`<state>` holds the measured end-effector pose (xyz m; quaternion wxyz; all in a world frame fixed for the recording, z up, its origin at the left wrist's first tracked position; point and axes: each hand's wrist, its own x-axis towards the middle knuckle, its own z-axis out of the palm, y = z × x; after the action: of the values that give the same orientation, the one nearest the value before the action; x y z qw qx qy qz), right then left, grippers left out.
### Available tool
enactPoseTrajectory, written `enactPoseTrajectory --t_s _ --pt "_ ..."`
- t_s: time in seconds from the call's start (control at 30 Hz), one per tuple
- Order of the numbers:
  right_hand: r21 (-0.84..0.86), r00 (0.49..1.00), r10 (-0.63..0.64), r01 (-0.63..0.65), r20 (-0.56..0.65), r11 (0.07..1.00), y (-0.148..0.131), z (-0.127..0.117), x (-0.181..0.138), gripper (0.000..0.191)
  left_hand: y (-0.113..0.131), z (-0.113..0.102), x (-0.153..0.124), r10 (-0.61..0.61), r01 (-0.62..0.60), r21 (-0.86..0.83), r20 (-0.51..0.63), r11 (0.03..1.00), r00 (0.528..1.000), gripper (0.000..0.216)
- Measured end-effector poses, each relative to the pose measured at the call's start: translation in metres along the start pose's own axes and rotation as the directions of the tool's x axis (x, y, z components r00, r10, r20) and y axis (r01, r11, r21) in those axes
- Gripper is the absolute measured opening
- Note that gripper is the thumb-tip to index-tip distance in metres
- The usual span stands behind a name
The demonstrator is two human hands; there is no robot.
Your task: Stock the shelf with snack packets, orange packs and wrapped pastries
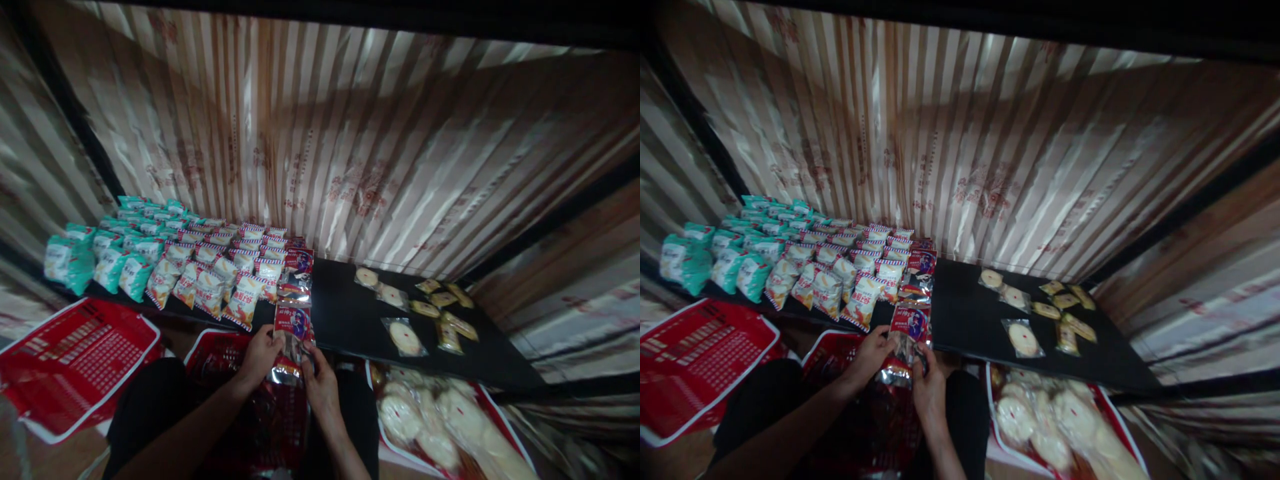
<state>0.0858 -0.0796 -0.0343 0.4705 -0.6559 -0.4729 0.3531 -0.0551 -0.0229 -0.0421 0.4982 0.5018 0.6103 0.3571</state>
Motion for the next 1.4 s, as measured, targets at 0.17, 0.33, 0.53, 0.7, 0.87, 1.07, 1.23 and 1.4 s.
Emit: enactPoseTrajectory --t_s 0.17,0.33,0.53,0.7,0.87,1.07,1.23,1.4 --pt "-0.105 0.999 -0.04 0.038 -0.021 0.994 -0.001 0.005 0.014 0.042 0.002 0.0 0.009 0.009 -0.008 0.044 -0.029 0.999 1.0 0.034" --pt "-0.233 0.981 -0.192 0.179 -0.037 0.956 -0.001 0.011 0.022 0.041 0.006 -0.001 0.017 -0.003 0.008 0.072 -0.064 0.997 0.998 0.038" --pt "-0.425 0.967 -0.246 0.2 -0.057 0.883 -0.002 0.02 0.029 0.041 0.009 -0.002 0.025 0.047 -0.04 0.129 -0.057 0.991 0.997 0.032" --pt "-0.528 0.949 -0.307 0.226 -0.068 0.818 0.001 0.026 0.034 0.041 0.012 -0.001 0.03 0.087 -0.074 0.203 -0.054 0.976 0.995 0.033" --pt "-0.563 0.936 -0.346 0.254 -0.062 0.787 0.004 0.027 0.041 0.042 0.014 0.0 0.033 0.137 -0.109 0.281 -0.08 0.953 0.987 0.031" --pt "-0.55 0.941 -0.324 0.22 -0.098 0.805 0.011 0.032 0.046 0.041 0.019 0.001 0.031 0.179 -0.111 0.422 -0.124 0.9 0.976 0.03" --pt "-0.541 0.941 -0.323 0.221 -0.099 0.811 0.014 0.034 0.046 0.043 0.023 0.002 0.026 0.187 -0.1 0.484 -0.136 0.869 0.973 0.031" --pt "-0.537 0.941 -0.329 0.238 -0.079 0.809 0.012 0.031 0.051 0.047 0.022 0.004 0.026 0.214 -0.125 0.471 -0.14 0.873 0.967 0.028"
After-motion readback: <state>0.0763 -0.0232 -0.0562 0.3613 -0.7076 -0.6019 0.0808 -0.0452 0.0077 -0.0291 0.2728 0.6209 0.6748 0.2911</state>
